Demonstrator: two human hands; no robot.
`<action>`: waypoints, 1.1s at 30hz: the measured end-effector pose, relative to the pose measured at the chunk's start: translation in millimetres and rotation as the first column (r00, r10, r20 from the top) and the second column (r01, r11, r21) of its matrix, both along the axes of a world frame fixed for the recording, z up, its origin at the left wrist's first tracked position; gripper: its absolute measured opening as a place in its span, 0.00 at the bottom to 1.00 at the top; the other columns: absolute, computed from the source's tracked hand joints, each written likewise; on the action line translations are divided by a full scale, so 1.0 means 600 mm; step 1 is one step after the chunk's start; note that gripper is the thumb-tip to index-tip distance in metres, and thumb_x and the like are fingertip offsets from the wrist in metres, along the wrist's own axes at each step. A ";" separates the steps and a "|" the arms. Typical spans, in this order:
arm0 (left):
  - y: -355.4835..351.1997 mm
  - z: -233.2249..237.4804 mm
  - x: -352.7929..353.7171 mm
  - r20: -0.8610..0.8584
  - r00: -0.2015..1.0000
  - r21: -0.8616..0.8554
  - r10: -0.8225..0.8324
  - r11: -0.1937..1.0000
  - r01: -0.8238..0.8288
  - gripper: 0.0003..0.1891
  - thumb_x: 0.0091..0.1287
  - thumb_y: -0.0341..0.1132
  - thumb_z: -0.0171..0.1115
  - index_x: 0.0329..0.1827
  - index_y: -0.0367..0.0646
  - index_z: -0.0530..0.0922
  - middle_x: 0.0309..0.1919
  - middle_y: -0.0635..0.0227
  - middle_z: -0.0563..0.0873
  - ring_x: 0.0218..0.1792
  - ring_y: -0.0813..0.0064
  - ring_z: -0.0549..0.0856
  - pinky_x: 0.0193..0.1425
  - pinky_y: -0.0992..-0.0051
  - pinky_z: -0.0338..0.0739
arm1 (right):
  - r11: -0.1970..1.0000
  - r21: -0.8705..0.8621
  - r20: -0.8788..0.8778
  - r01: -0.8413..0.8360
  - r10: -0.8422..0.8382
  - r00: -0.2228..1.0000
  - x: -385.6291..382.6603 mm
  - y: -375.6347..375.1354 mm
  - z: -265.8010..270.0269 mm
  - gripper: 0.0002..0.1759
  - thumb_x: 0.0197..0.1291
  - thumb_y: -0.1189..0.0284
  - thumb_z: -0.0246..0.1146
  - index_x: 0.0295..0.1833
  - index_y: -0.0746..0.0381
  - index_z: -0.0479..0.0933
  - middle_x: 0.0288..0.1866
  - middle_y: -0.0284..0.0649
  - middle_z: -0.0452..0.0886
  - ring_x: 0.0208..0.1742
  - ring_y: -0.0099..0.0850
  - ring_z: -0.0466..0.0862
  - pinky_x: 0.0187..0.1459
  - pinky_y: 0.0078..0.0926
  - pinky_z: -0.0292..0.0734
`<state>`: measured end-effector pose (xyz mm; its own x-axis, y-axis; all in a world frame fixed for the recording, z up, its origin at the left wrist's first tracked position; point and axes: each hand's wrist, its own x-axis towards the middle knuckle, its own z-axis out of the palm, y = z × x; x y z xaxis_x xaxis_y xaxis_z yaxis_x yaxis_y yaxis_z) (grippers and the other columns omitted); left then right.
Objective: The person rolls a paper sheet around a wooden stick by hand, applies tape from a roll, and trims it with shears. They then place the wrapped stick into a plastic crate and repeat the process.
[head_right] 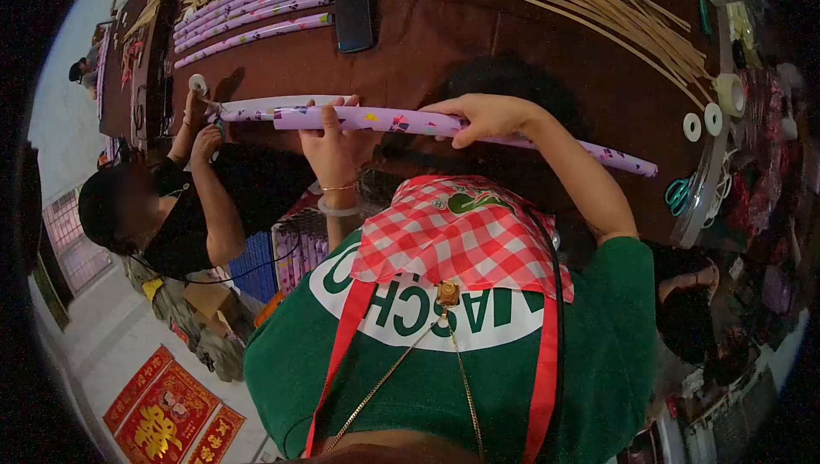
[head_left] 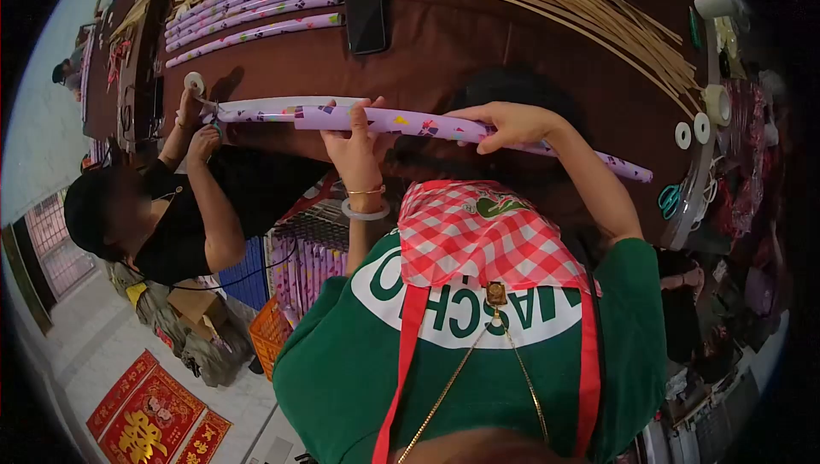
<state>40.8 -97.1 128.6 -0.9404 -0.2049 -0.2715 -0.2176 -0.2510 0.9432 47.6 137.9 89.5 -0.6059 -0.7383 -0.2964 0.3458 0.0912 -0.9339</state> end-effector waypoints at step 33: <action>0.073 -0.021 0.023 0.040 0.943 -0.095 -0.332 0.938 0.334 0.36 0.52 0.20 0.66 0.60 0.32 0.53 0.42 0.60 0.75 0.46 0.66 0.82 0.50 0.75 0.76 | 0.997 0.071 0.044 0.029 -0.033 0.999 0.043 0.088 0.011 0.32 0.54 0.69 0.63 0.65 0.62 0.65 0.47 0.36 0.79 0.43 0.22 0.75 0.48 0.20 0.70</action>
